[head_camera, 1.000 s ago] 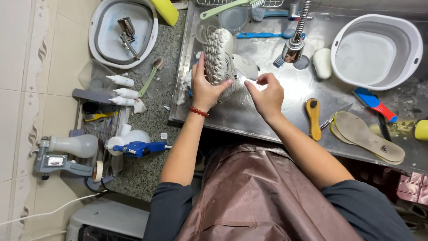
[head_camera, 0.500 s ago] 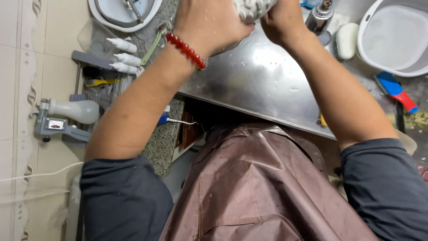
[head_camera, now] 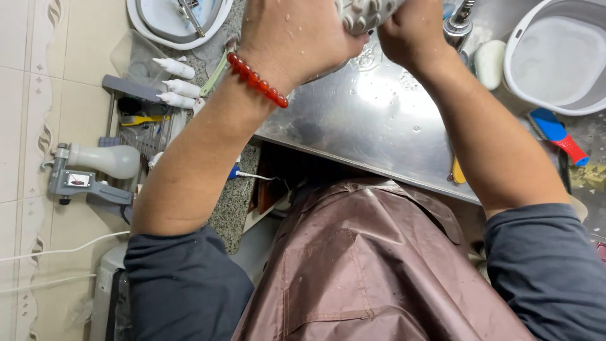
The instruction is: Scrubbing and rinsing a shoe and its insoles in a stainless steel sink.
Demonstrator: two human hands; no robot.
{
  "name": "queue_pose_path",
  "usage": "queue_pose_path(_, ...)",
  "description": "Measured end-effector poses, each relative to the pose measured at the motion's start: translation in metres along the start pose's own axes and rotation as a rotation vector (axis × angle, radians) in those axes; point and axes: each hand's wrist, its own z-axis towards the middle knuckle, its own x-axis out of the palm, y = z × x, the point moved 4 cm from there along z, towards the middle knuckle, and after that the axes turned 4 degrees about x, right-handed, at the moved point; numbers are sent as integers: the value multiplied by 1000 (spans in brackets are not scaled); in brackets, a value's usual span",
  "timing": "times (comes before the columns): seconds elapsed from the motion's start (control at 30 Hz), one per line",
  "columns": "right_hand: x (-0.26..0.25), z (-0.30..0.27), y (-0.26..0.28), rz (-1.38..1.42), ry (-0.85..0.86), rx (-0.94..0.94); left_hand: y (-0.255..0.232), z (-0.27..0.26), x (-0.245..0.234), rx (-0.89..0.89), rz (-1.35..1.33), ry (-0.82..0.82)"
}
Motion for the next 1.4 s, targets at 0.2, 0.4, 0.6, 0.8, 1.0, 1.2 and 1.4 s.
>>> queue_pose_path(0.2, -19, -4, 45, 184, 104, 181, 19, -22, 21, -182, -68, 2)
queue_pose_path(0.4, 12, -89, 30, 168, 63, 295, 50, -71, 87, -404, -242, 59)
queue_pose_path(0.6, 9, -128, 29, 387, 161, 751, 36, -108, 92, -504, -339, 45)
queue_pose_path(0.8, 1, -168, 10, 896, 343, 976, 32, -134, 96, -358, -415, -173)
queue_pose_path(1.0, 2, -205, 13, 514, 395, 1213, 45, -181, 134, -494, -857, -357)
queue_pose_path(1.2, 11, -200, 20, 785, 504, 1179, 60, -245, 158, -595, -1623, -732)
queue_pose_path(1.4, 8, -192, -8, 564, 581, 1142, 78, -328, 211, -825, -2168, -1036)
